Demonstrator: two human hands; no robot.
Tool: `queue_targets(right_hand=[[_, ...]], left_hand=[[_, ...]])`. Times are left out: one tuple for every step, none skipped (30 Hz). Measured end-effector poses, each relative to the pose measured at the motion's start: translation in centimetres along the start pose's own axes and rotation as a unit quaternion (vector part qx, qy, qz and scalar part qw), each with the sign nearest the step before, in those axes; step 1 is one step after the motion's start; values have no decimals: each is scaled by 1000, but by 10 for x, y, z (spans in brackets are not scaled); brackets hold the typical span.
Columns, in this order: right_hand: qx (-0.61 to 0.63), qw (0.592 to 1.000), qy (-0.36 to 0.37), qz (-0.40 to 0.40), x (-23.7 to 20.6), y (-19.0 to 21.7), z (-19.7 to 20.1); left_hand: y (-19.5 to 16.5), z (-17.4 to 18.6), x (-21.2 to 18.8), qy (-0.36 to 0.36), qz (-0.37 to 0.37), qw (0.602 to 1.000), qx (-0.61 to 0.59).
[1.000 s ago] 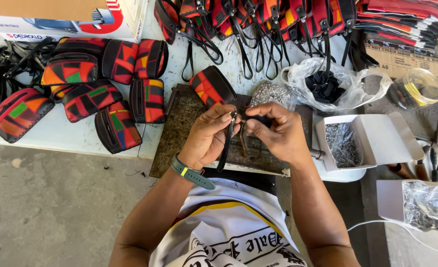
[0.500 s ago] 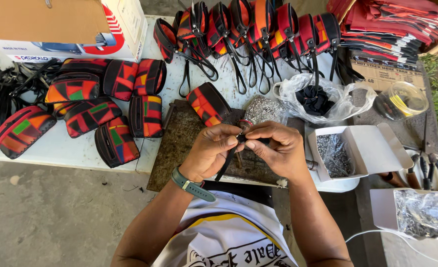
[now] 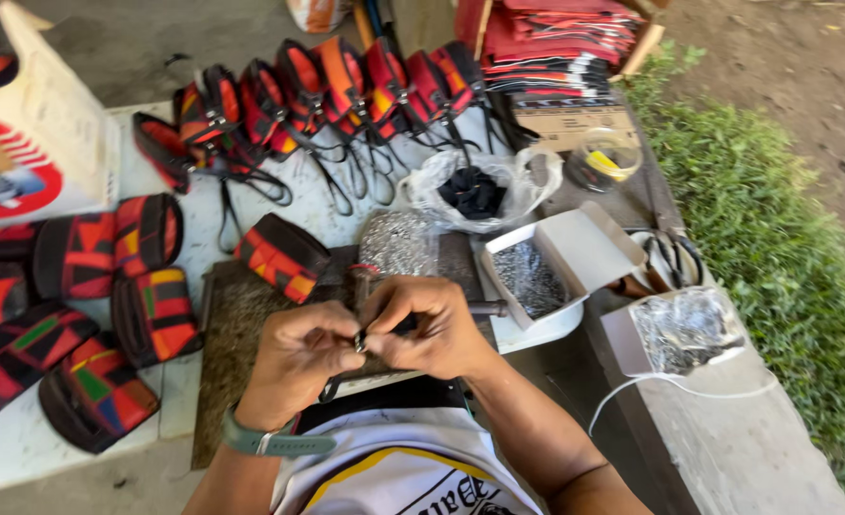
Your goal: The person attaches metal hardware to small colorful fabric pouches at an outdoor work table. They take a pouch, position its strap and a metal ring or rivet on a wooden block, hammer the hardware to secure it, then set the finished pouch aside and pick up the next one, repeating the cycle.
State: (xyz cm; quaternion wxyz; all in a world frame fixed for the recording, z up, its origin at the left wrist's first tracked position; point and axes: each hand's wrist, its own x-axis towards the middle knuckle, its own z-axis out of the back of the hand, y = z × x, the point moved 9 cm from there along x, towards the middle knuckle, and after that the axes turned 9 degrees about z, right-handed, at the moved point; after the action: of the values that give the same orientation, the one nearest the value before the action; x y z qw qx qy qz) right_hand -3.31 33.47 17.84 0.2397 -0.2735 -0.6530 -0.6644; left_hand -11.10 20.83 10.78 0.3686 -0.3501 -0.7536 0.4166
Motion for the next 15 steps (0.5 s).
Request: queue_targets(right_hand=[[-1, 1000, 15, 2, 0, 4, -2], [-1, 999, 32, 4, 0, 8, -3], [-4, 999, 47, 1, -1, 11, -3], [-5, 998, 63, -4, -1, 14, -4], [-7, 997, 81, -8, -2, 16, -5], [-16, 996, 86, -8, -3, 19, -5], [-24, 996, 91, -9, -5, 21, -6], [-31, 995, 96, -10, -7, 23, -8], [-63, 995, 82, 1, -8, 26, -6], [-95, 993, 69, 11, -9, 27, -6], [-127, 990, 55, 22, -10, 29, -5], [-117, 992, 41, 21, -11, 27, -3], [-106, 994, 26, 18, -12, 25, -1], [-95, 995, 13, 18, -13, 23, 2], [-44, 999, 11, -18, -14, 14, 3]], left_hand=[[-1, -1, -1, 3, 8, 1000, 8], [-2, -3, -3, 4, 15, 1000, 16], [-2, -4, -4, 4, 23, 999, 25], [-3, -5, -5, 5, 30, 999, 43], [-3, -5, -6, 4, 35, 997, 62], [-2, -7, -6, 3, 40, 996, 81], [-1, -6, -6, -5, 45, 995, 85], [0, -6, -6, -15, 49, 995, 90], [1, -5, -6, -24, 52, 994, 96], [0, -4, -6, -36, 45, 993, 104], [-1, -3, -5, -48, 36, 992, 112], [-2, -2, -4, -59, 28, 991, 121], [-1, -3, -4, -51, 30, 992, 115], [-2, -4, -2, -44, 29, 993, 110], [-3, -5, -1, -38, 26, 993, 105]])
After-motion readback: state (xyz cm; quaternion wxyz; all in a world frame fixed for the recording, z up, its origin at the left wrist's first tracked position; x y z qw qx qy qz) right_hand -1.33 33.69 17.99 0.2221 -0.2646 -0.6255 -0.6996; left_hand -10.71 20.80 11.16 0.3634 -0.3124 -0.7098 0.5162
